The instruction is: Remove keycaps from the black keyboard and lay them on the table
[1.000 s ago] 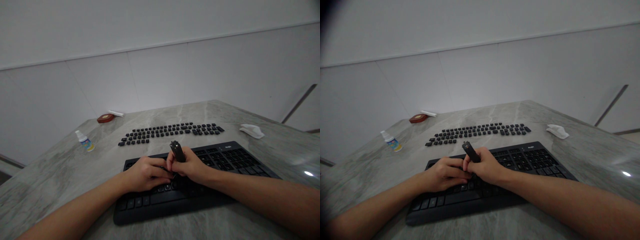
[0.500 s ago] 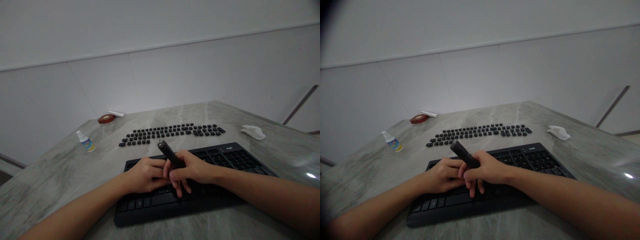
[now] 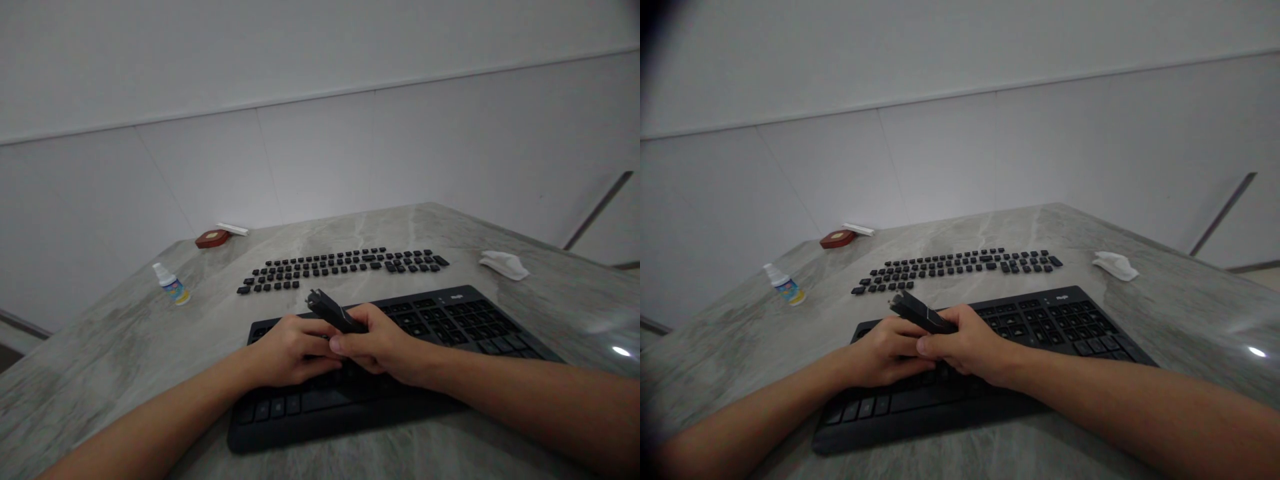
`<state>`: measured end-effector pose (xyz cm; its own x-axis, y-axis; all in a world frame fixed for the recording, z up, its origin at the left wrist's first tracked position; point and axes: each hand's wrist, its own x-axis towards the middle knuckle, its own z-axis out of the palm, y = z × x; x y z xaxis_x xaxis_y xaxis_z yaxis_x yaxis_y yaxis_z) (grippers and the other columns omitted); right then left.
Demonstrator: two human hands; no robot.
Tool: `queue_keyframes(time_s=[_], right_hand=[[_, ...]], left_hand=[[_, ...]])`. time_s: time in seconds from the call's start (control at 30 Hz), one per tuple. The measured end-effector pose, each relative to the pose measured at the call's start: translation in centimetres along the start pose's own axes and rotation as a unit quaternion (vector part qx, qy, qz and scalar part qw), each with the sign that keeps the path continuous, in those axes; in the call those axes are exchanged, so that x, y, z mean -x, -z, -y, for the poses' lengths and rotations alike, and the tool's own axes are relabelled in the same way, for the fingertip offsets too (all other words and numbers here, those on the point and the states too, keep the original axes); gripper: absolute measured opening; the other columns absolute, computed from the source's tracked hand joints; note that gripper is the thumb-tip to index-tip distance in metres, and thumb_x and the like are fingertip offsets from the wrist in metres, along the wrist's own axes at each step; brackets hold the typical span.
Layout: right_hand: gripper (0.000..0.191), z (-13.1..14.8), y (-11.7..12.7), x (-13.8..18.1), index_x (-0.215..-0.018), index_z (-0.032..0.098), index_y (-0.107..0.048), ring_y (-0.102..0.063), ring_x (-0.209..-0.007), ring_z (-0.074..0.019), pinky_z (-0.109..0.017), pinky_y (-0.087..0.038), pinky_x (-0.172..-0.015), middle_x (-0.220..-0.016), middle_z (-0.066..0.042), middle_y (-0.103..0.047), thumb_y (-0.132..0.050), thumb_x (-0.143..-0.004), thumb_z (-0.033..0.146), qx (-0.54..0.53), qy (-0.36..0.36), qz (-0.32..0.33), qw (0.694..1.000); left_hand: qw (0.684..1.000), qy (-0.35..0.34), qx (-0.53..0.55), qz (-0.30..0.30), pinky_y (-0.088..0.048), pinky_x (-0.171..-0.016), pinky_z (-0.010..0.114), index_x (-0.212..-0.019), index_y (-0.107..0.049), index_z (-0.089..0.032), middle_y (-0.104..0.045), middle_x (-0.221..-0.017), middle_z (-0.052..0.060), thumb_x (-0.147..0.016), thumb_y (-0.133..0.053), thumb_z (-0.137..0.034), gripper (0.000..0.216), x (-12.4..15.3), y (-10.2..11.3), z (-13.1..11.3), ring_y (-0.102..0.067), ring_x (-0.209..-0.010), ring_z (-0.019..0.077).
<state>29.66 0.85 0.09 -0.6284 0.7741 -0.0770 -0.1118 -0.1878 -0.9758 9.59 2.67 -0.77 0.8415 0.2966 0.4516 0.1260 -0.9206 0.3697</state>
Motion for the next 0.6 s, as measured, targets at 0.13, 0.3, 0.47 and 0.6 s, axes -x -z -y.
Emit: queue_keyframes(time_s=[0.13, 0.3, 0.47, 0.6], right_hand=[[0.039, -0.13, -0.07, 0.01, -0.06, 0.017, -0.052, -0.02, -0.034, -0.0016, -0.016, -0.014, -0.031, -0.039, 0.012, -0.033, -0.082, -0.062, 0.042, -0.005, 0.014, -0.018, 1.0], [0.031, -0.24, -0.12, 0.06, -0.057, 0.017, -0.052, -0.02, -0.035, -0.0024, -0.018, -0.014, -0.032, -0.04, 0.011, -0.033, -0.076, -0.065, 0.036, 0.016, 0.025, -0.029, 0.999], [0.025, -0.27, -0.35, 0.09, -0.055, 0.017, -0.052, -0.022, -0.035, -0.0033, -0.02, -0.014, -0.034, -0.04, 0.009, -0.034, -0.069, -0.067, 0.031, 0.04, 0.057, -0.033, 0.997], [0.025, -0.41, -0.57, 0.05, -0.052, 0.017, -0.051, -0.024, -0.038, -0.0038, -0.021, -0.015, -0.037, -0.041, 0.009, -0.034, -0.068, -0.066, 0.031, 0.068, 0.066, -0.059, 0.994]], left_hand=[[1.0, 0.001, -0.002, 0.0, -0.058, -0.077, 0.026, -0.097, -0.072, -0.012, -0.072, -0.097, 0.011, -0.095, -0.06, -0.019, 0.014, 0.07, 0.0, -0.01, -0.071, -0.089, 0.0192], [1.0, 0.002, -0.004, 0.002, -0.058, -0.075, 0.026, -0.097, -0.072, -0.013, -0.072, -0.097, 0.01, -0.095, -0.06, -0.019, 0.014, 0.15, 0.0, 0.05, -0.071, -0.087, 0.0187], [1.0, -0.003, -0.007, -0.002, -0.058, -0.077, 0.027, -0.095, -0.071, -0.012, -0.072, -0.096, 0.011, -0.095, -0.059, -0.02, 0.014, -0.01, 0.04, -0.02, -0.071, -0.088, 0.0192], [1.0, 0.0, 0.002, -0.003, -0.059, -0.08, 0.028, -0.094, -0.071, -0.013, -0.072, -0.099, 0.011, -0.095, -0.06, -0.019, 0.013, -0.03, 0.06, -0.03, -0.071, -0.091, 0.0197]])
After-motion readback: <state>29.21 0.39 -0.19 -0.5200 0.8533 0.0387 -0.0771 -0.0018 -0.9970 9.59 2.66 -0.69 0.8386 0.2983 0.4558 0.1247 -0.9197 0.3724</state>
